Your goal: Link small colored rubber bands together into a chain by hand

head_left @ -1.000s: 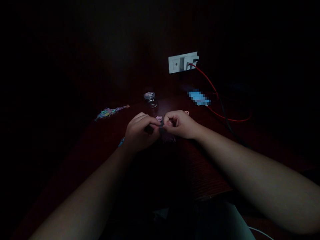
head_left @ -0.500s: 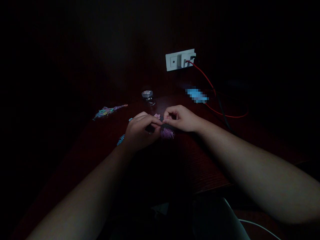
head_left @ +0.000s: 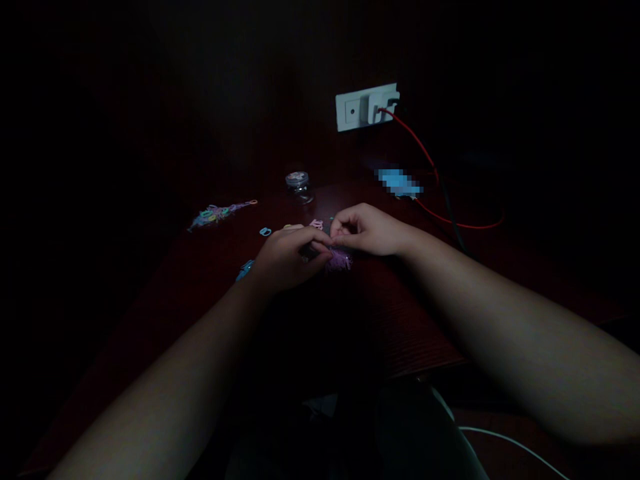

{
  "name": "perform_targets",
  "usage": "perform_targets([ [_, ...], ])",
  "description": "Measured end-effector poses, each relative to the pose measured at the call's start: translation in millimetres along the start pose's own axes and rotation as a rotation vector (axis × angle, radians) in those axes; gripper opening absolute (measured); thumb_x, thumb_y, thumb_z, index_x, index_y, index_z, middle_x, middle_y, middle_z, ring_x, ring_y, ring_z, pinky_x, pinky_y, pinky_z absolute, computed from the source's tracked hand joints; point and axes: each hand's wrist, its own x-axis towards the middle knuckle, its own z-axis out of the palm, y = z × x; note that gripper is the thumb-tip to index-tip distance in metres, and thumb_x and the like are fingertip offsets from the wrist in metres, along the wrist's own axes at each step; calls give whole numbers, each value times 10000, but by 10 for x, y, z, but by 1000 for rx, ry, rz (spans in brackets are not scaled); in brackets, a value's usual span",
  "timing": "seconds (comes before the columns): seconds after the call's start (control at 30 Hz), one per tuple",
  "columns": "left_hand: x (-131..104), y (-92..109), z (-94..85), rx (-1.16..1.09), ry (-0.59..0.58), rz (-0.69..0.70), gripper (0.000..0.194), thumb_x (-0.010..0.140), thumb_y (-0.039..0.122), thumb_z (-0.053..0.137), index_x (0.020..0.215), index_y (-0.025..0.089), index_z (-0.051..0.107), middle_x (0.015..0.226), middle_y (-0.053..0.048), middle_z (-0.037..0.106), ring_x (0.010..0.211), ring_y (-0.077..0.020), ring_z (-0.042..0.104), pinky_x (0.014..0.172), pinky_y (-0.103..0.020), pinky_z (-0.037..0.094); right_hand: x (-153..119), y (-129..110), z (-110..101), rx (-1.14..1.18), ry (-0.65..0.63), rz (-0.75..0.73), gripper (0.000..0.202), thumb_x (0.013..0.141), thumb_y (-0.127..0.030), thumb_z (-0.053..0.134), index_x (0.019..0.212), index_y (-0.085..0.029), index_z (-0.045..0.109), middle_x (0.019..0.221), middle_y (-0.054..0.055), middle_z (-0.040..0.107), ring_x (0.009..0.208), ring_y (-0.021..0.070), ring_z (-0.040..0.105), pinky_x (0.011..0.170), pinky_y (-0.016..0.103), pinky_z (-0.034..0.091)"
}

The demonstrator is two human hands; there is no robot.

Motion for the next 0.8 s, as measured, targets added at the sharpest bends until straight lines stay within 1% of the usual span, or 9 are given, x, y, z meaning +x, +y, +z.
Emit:
perform_targets([
  [0.1,-6,5,2,-32,-4,-43,180,763,259,665,936,209,650,827,8,720,762,-117,658,744,-247,490,-6,4,-13,-23,-13,20,187,758,-284,620,783,-100,639,641,-8,541,566,75,442,530,208,331],
  [0.2,-20,1,5,-88,-40,-81,175,755,279,679,908,205,638,814,15,719,729,-109,671,696,-221,500,-15,19,-23,-27,-14,32,184,750,-278,617,783,-100,645,637,-9,554,559,76,452,528,210,332],
  [0.27,-28,-9,2,-96,-41,-100,140,749,263,681,866,202,636,794,19,714,706,-105,671,661,-210,498,-18,29,-25,-32,-11,45,183,742,-282,619,772,-103,645,617,-15,553,545,75,451,524,211,328],
  [0.33,-31,-24,-4,-74,-15,-118,102,747,238,673,833,197,635,765,19,707,685,-106,668,650,-212,496,-18,34,-24,-37,-15,65,181,736,-286,621,756,-108,641,590,-25,542,528,73,442,516,211,320],
  [0.43,-24,-54,-18,-43,29,-147,93,748,215,658,834,189,636,739,13,703,666,-109,662,644,-217,499,-18,27,-24,-52,-27,79,172,733,-286,622,743,-115,641,578,-31,536,520,68,436,510,208,313],
  [0.67,-28,-143,-43,-38,157,-207,87,755,217,649,826,169,635,749,-6,701,670,-103,654,645,-204,510,-26,15,-25,-106,-57,123,158,720,-272,629,749,-124,675,586,-17,571,522,74,459,513,214,316],
  [0.8,-47,-184,-62,-48,207,-268,105,761,243,647,833,167,637,760,-14,702,683,-112,656,658,-221,514,-18,42,-15,-111,-70,113,159,716,-260,621,760,-124,691,600,-11,584,527,75,463,514,213,321],
])
